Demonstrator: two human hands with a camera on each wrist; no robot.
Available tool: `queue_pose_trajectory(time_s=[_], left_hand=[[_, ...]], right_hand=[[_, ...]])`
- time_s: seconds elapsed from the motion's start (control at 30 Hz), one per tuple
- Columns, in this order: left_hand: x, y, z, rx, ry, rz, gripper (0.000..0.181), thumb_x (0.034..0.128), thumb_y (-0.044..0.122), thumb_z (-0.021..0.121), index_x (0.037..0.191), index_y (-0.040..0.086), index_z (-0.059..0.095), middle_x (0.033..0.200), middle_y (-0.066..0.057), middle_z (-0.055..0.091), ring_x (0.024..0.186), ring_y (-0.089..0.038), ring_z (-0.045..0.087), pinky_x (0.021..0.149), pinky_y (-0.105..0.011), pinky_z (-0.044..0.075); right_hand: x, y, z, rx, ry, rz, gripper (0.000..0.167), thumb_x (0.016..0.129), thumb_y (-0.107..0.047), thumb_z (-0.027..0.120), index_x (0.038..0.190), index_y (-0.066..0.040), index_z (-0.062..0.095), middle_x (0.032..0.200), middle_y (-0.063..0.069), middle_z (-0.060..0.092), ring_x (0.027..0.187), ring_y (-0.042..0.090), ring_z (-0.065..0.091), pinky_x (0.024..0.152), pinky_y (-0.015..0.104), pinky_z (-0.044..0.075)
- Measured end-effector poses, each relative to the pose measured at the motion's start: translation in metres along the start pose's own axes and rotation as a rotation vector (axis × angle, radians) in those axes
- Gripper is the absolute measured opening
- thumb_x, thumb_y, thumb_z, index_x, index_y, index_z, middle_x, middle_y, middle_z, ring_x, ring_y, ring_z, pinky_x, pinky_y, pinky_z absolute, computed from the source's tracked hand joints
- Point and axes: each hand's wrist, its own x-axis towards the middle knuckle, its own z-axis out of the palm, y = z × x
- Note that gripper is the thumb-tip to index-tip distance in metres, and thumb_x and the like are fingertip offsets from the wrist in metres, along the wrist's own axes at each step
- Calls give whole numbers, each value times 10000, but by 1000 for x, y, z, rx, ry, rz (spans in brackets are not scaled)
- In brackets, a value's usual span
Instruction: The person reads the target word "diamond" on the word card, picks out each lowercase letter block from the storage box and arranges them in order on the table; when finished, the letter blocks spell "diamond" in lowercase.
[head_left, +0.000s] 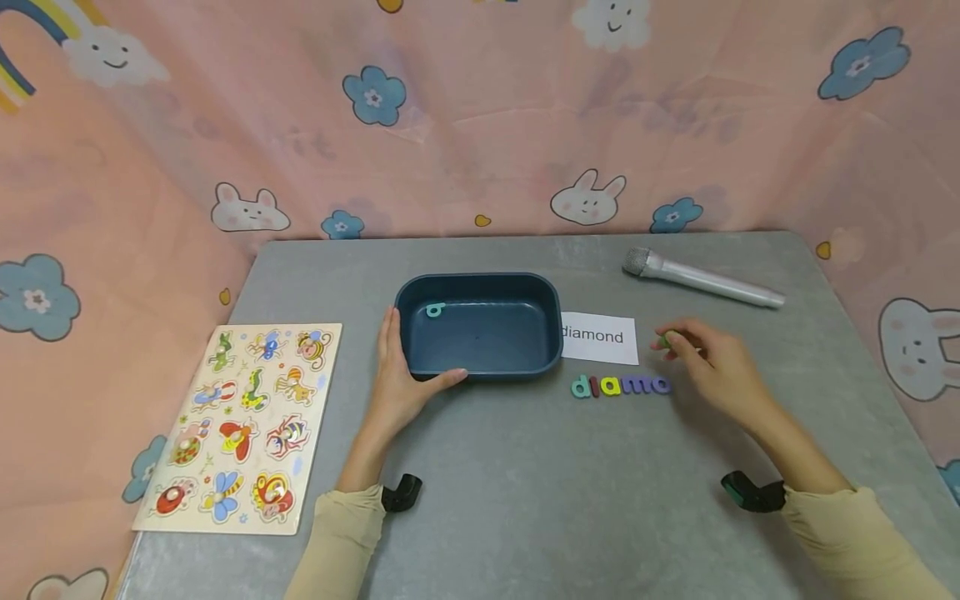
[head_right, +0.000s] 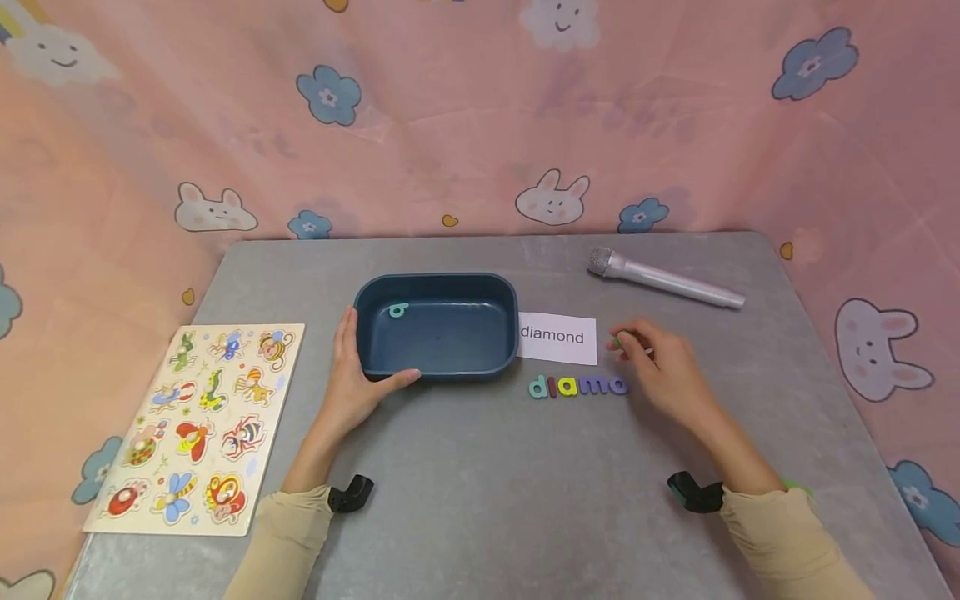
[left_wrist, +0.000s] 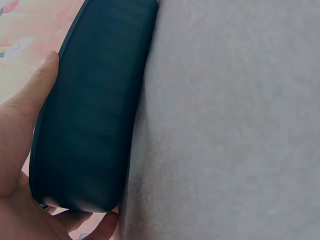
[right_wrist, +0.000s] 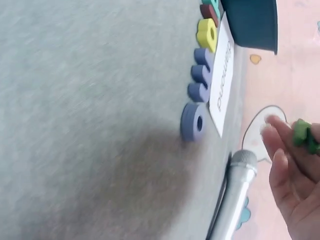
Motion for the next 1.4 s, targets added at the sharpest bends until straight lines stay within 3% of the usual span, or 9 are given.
queue_pose_trajectory(time_s=[0.23, 0.53, 0.7, 0.9, 1.13, 1.4], left_hand=[[0, 0, 0, 1, 1, -1, 1384, 775, 442, 957, 1724, 234, -29, 1804, 10, -62, 1666, -277, 79, 1299, -605, 213], [1, -1, 0, 2, 11, 4, 1386, 772, 438, 959, 1725, 223, -24, 1804, 7, -51, 1664, -280, 93, 1300, -599, 218], [1, -1, 0, 9, 9, 3, 1386, 773, 445, 957, 1725, 225, -26, 1804, 7, -50, 1663, -288, 98, 1296, -604, 225], [1, -1, 0, 17, 4, 7, 1388, 771, 453, 956, 1724, 234, -29, 1805, 7, -48, 1663, -291, 103, 1294, -607, 228], [1, 0, 0, 8, 5, 4, 1385, 771, 443, 959, 1724, 233, -24, 1804, 16, -51, 1662, -287, 105, 1294, -609, 228], [1, 0, 0, 6, 5, 5, 1388, 769, 442, 961, 1725, 225, -23, 1804, 15, -53, 1663, -284, 99, 1296, -604, 227]], right_hand=[[-10, 17, -5, -77, 27, 1, 123, 954, 54, 725, 1067, 31, 767, 926, 143, 703, 785, -99, 470, 680, 93, 394], [-19, 33, -9, -94, -74, 86, 88, 893, 7, 822, 968, -25, 788, 848, 112, 782, 731, -120, 572, 634, 121, 475], [-22, 36, -9, -111, -137, 178, 82, 904, -73, 836, 964, -26, 806, 833, 87, 791, 700, -47, 621, 601, 201, 491], [-21, 42, -8, -122, -186, 231, 129, 939, -115, 808, 1011, -8, 803, 858, 91, 793, 748, 58, 666, 623, 213, 477], [-19, 48, -5, -130, -229, 290, 128, 984, -131, 761, 1018, -14, 802, 888, 93, 763, 739, 81, 570, 622, 237, 431], [-19, 51, -1, -121, -240, 300, 138, 1017, -126, 720, 1012, 2, 769, 836, 73, 705, 737, 112, 535, 619, 256, 405]])
